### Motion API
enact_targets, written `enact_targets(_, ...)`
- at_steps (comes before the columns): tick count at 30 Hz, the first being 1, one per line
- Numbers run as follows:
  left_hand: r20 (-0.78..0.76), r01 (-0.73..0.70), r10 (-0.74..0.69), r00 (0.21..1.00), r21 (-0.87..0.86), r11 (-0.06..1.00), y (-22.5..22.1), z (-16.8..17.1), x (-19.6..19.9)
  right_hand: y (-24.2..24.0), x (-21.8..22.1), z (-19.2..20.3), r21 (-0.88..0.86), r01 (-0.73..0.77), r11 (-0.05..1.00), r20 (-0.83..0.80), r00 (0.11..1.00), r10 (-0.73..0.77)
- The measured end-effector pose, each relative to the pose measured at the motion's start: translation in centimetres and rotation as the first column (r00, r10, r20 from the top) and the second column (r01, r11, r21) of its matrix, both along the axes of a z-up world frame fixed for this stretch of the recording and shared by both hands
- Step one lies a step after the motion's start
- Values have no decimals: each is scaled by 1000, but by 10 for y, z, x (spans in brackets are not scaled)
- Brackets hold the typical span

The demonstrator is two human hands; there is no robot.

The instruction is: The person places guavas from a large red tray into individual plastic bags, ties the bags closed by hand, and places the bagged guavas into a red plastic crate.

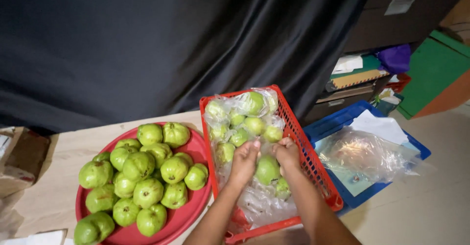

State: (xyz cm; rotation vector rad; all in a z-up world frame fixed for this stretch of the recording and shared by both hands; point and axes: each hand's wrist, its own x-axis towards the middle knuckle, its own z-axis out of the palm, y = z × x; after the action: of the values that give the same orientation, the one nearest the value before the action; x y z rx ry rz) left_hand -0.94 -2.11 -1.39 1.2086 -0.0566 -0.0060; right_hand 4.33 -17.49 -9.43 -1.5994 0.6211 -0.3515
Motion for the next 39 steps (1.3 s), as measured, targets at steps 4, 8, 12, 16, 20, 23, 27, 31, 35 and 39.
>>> enact_targets(4, 6, 17, -18, 1000, 118, 993, 18, 38, -11, -2, -11, 16, 57, -42, 997, 146, 989, 33)
enact_targets(8, -136, 126, -39, 990, 724, 678, 24, 30, 1, 5, -25, 30, 125, -249, 960, 136, 963, 232)
enact_targets(12, -62, 44, -7, 998, 619, 784, 16, 10, 6, 18, -41, 61, 172, -360, 917, 196, 925, 326)
enact_targets(16, -43, -49, 82, 996, 510, 859, 18, -31, 33, 32, -69, 107, 110, -355, 928, 312, 899, 307)
enact_targets(20, -42, -83, 120, 992, 502, 861, 18, 2, 18, 26, -58, 69, -461, -333, 822, 283, 823, 492)
enact_targets(23, -19, -103, 128, 992, 485, 868, 15, 2, 21, 32, -54, 57, -636, -296, 713, 165, 850, 501)
enact_targets(27, 10, -116, 124, 992, 447, 887, 14, 27, 2, 45, -67, 71, -688, -301, 660, 63, 881, 468)
enact_targets(31, -64, -153, 194, 979, 400, 904, 14, -34, 39, 63, -95, 127, -178, -379, 908, 126, 906, 403)
enact_targets(35, -203, -128, 202, 958, 327, 936, 18, -9, 36, 63, -102, 164, 182, -423, 888, -50, 898, 438)
enact_targets(39, 43, -269, 270, 962, 325, 907, 14, -30, 44, 60, -102, 167, 299, -452, 840, -169, 842, 513)
